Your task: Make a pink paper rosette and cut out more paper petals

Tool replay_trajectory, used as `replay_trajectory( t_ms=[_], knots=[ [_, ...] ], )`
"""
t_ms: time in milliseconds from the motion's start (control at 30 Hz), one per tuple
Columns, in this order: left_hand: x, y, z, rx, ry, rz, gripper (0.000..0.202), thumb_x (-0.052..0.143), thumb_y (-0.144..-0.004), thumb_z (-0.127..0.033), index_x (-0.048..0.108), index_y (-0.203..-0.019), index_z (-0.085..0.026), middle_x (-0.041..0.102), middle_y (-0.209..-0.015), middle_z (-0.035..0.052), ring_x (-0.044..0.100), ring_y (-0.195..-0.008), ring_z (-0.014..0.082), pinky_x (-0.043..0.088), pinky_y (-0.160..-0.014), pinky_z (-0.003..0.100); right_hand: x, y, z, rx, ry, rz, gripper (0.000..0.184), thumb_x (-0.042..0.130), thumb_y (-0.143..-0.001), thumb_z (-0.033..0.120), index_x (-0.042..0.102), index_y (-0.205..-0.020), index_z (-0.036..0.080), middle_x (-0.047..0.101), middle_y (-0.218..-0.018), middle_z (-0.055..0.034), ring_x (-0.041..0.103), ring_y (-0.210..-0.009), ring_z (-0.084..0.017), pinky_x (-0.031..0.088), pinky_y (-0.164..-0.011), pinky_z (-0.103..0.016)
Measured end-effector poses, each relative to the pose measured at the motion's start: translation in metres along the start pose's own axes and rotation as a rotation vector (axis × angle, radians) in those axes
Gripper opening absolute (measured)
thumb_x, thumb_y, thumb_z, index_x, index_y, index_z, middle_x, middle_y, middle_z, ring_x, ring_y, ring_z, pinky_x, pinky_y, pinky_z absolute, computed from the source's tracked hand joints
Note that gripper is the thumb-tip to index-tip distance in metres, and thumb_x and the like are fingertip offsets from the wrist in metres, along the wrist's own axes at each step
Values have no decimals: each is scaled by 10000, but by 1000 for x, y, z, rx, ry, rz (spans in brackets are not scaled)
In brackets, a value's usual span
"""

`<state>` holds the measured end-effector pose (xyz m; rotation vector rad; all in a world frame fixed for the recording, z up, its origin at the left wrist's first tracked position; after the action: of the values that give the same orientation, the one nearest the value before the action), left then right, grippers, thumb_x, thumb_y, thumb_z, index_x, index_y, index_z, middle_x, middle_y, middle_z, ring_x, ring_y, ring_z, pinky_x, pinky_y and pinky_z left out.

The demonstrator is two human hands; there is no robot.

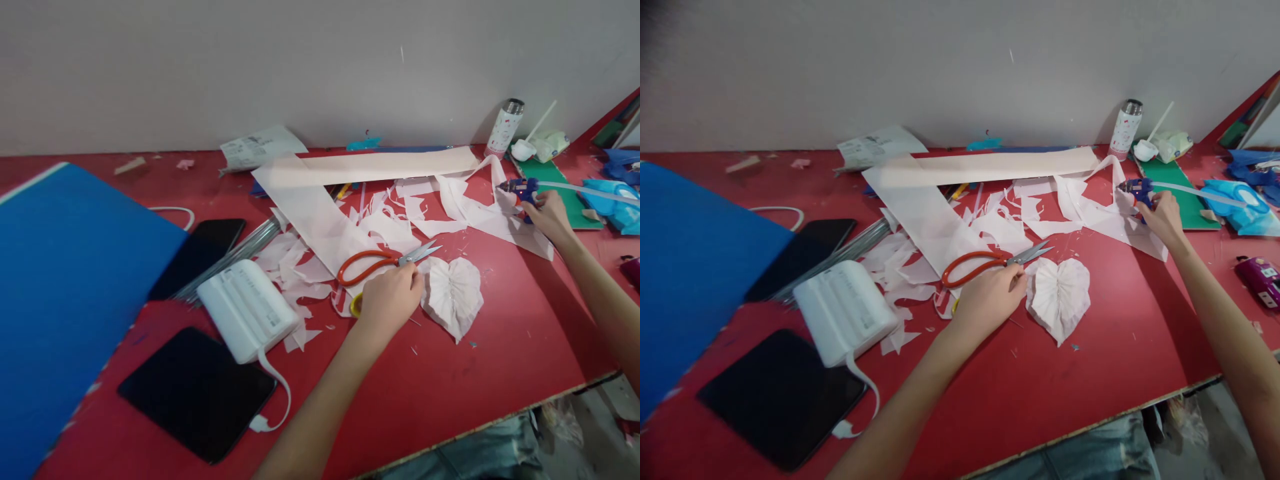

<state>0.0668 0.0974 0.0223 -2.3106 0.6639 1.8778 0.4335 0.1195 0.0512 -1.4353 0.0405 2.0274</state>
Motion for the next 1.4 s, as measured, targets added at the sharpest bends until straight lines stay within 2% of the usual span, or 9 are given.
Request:
replay_trajectory(
  t_ms=[167, 300, 367, 500, 633, 833, 1033, 1267, 1400],
  knots=[
    [-1, 1, 1, -12, -7, 9, 281, 339, -930, -261, 584, -1044, -182, 708, -875, 71, 661, -832, 238, 409, -605, 301, -27, 53, 31, -201, 198, -132, 320, 522, -801, 408, 494, -1019, 175, 550, -1076, -179, 479, -1070, -339, 366, -897, -471],
    [1, 1, 0, -18, -18, 30, 294, 341, -935, -253, 565, -1101, -161, 709, -907, 80, 661, -863, 238, 417, -612, 300, -4, 101, 68, -404, 114, 217, 166, 454, -836, 349, 548, -814, 213, 604, -855, -98, 560, -885, -274, 419, -812, -415],
    [2, 2, -1, -16, -29, 43, 300, 336, -938, -250, 573, -1094, -153, 709, -922, 90, 658, -884, 245, 424, -624, 305, 12, 120, 81, -404, 54, 422, 193, 444, -846, 360, 565, -798, 217, 617, -804, -79, 577, -795, -252, 440, -732, -388],
    [5, 0, -2, 0, -30, 55, 302, 344, -936, -241, 569, -1112, -142, 705, -948, 109, 653, -917, 259, 442, -660, 321, 27, 140, 103, -362, -104, 593, 177, 434, -861, 312, 576, -861, 206, 655, -920, -86, 602, -856, -234, 454, -767, -366],
    [8, -3, -4, 30, -50, 51, 318, 358, -924, -222, 553, -1164, -152, 706, -922, 114, 664, -881, 263, 453, -666, 328, 37, 141, 112, -367, -154, 590, 192, 451, -849, 259, 582, -974, 196, 658, -965, -94, 607, -876, -230, 453, -778, -359],
    [6, -7, -9, 68, -40, 40, 366, 347, -914, -216, 528, -1229, -173, 716, -930, 112, 670, -865, 281, 468, -664, 342, 50, 137, 117, -323, -204, 630, 137, 459, -816, 211, 586, -863, 188, 656, -857, -72, 595, -762, -195, 436, -645, -299],
    [-4, -15, -26, 294, 171, 99, 424, 308, -918, -201, 494, -1288, -295, 632, -1241, 31, 618, -1058, 221, 466, -804, 305, 54, 138, 120, -314, -265, 679, 121, 460, -804, 174, 572, -839, 202, 657, -850, -52, 601, -751, -183, 444, -659, -298],
    [-4, -47, -34, 425, 186, 167, 394, 380, -844, -176, 609, -1155, -250, 658, -1183, 43, 602, -1045, 201, 447, -828, 288, 30, 158, 112, -438, -246, 582, 144, 450, -879, 337, 510, -928, 215, 596, -924, -87, 569, -851, -229, 457, -770, -379],
    [-1, -58, -35, 433, 232, 224, 367, 405, -799, -181, 652, -1062, -246, 686, -1093, 36, 622, -935, 186, 446, -770, 272, 14, 182, 112, -498, -232, 629, 202, 501, -853, 314, 462, -1026, 216, 563, -1047, -111, 538, -994, -255, 434, -875, -414]
  ],
)
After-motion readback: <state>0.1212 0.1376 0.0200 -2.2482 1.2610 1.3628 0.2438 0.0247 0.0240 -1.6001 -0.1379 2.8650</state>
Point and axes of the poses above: each hand's wrist, its own y-axis away from the middle knuckle, its own x-axis out of the palm, z = x × y, the point moved 9 cm from there along -y, towards the middle knuckle
